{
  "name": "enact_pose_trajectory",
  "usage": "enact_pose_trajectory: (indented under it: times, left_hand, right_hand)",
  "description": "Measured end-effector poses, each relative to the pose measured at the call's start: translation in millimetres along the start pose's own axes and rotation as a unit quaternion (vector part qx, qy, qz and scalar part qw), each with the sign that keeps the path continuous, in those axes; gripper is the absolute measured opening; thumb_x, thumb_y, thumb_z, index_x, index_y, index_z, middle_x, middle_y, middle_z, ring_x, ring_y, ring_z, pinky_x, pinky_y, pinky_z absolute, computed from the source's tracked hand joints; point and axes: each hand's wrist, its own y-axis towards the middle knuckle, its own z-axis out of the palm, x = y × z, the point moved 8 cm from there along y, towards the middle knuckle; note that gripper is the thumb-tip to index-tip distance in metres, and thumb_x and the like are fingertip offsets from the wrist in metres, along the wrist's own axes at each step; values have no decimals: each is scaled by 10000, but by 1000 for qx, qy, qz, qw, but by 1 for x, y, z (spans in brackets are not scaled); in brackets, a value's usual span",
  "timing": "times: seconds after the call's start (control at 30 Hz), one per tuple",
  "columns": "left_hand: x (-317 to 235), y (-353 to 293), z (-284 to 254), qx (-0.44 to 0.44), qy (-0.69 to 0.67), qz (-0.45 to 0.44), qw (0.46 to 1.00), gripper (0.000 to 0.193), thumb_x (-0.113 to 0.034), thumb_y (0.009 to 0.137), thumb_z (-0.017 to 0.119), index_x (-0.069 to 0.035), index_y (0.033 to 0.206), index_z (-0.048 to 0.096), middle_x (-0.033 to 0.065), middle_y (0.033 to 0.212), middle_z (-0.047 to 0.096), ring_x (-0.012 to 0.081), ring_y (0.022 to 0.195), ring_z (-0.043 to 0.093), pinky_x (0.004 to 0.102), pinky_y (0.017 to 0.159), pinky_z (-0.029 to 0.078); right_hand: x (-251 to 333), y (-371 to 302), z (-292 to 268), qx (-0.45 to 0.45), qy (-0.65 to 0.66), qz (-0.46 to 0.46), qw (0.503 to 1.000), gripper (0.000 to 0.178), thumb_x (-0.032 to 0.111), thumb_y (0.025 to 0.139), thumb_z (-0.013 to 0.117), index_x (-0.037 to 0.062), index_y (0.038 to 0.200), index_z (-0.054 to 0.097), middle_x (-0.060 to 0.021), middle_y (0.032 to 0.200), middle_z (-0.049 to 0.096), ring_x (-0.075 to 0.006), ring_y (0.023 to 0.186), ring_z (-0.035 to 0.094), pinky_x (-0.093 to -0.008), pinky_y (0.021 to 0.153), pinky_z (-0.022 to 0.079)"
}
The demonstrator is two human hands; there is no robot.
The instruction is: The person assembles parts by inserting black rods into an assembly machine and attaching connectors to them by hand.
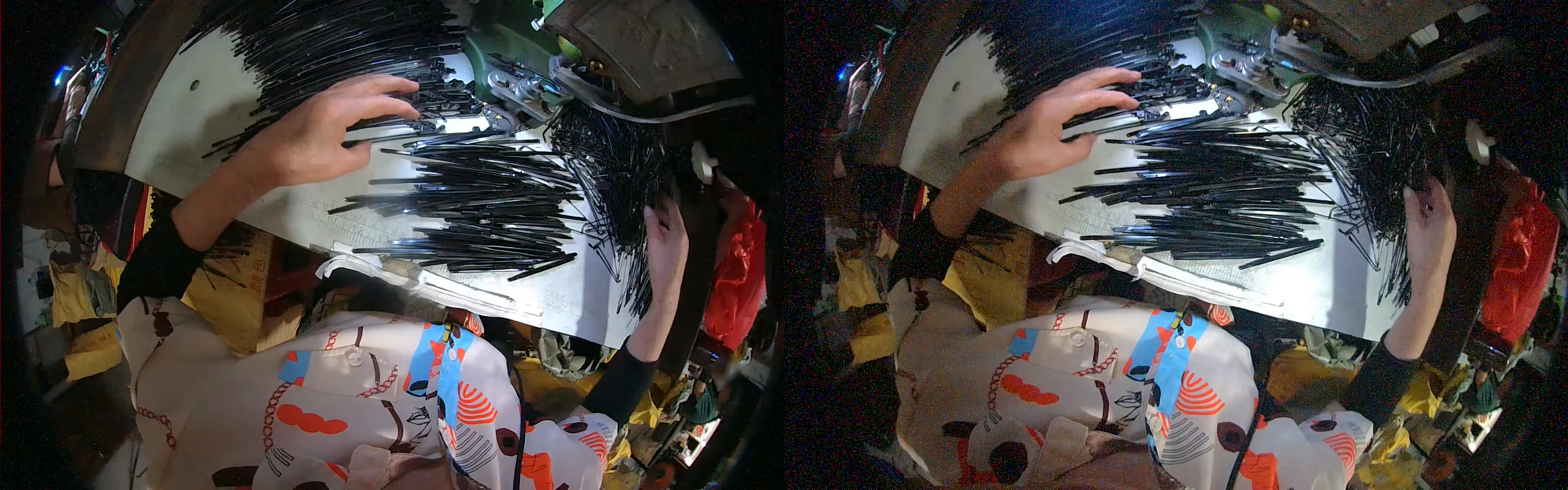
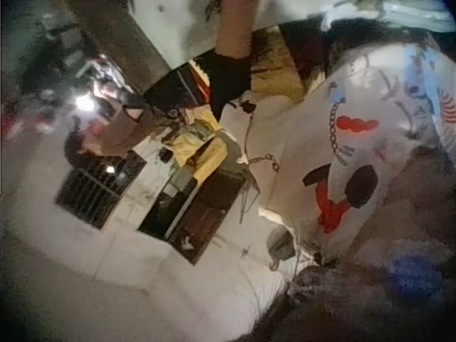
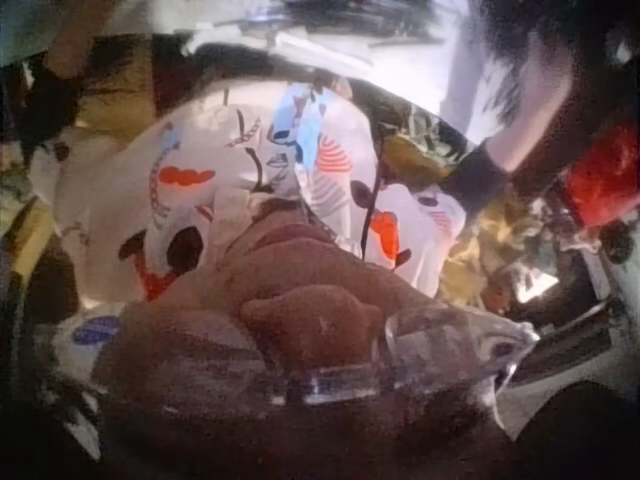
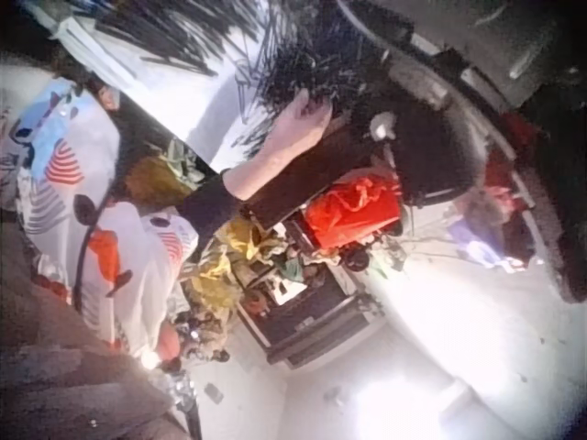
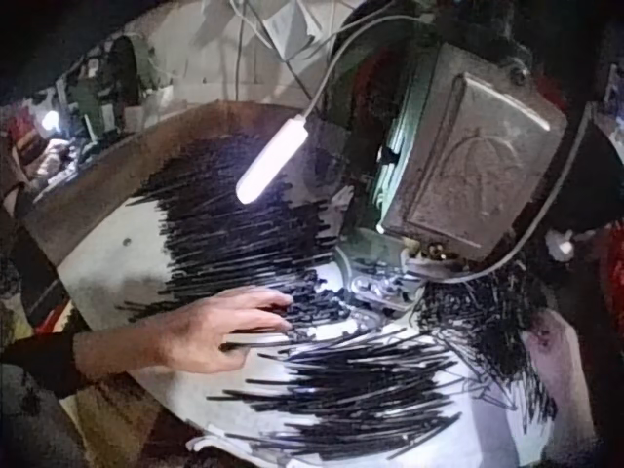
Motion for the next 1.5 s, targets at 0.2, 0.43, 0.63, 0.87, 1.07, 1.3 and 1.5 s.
enact_pose_trajectory:
  times: [0.2, 0.43, 0.63, 0.87, 1.07, 1.3, 1.5]
  left_hand:
    - [3, 1, 2, -51, 29, 19, 998, 414, 105, 736, 487, -29, 1124, 547, 151, 1318, 431, 291, 1278, 365, 369, 1061, 289]
    - [3, 8, 5, -74, 57, -21, 995, 326, 56, 782, 513, -30, 1093, 559, 146, 1296, 448, 302, 1253, 387, 378, 1042, 317]
    - [-46, 32, 4, -85, 123, 51, 987, 175, -60, 800, 578, -41, 971, 608, 113, 1012, 587, 279, 965, 576, 355, 836, 465]
    - [-38, 73, 33, -6, 198, 59, 979, 153, -196, 811, 593, -57, 867, 621, 92, 788, 601, 272, 709, 613, 363, 625, 489]
    - [-30, 86, 39, 6, 157, -7, 987, 114, -165, 779, 594, -52, 791, 599, 93, 744, 618, 260, 712, 622, 350, 649, 496]
    - [-29, 83, 36, -9, 132, 12, 991, 139, -186, 790, 590, -48, 793, 592, 101, 734, 621, 273, 733, 625, 358, 668, 496]
    - [-20, 89, 33, -5, 53, -26, 998, 183, -171, 794, 596, -27, 901, 633, 132, 781, 640, 289, 731, 627, 342, 669, 489]
  right_hand:
    - [76, -6, 12, 7, 93, -75, 993, 377, 207, 864, 583, -34, 1149, 535, -183, 1029, 613, -240, 899, 621, -310, 781, 482]
    - [138, -15, 33, 33, 148, -198, 968, 282, 151, 818, 596, 2, 1056, 584, -151, 1007, 615, -271, 877, 612, -308, 781, 463]
    - [151, -22, 37, 43, 171, -212, 961, 256, 140, 819, 591, 3, 1035, 592, -148, 970, 623, -261, 841, 619, -305, 750, 470]
    - [138, -19, 34, 31, 163, -203, 965, 254, 157, 823, 592, 4, 1025, 598, -156, 957, 627, -281, 847, 621, -321, 759, 472]
    - [127, -15, 38, 40, 167, -162, 972, 235, 136, 814, 593, 14, 1015, 605, -145, 935, 636, -268, 838, 624, -316, 750, 476]
    - [149, -15, 46, -35, 50, -287, 956, 171, 110, 793, 596, 68, 958, 611, -85, 944, 611, -272, 876, 592, -361, 710, 489]
    - [152, -9, 62, 16, -27, -288, 957, 108, 136, 810, 578, 76, 898, 589, -79, 874, 579, -272, 840, 588, -385, 685, 485]
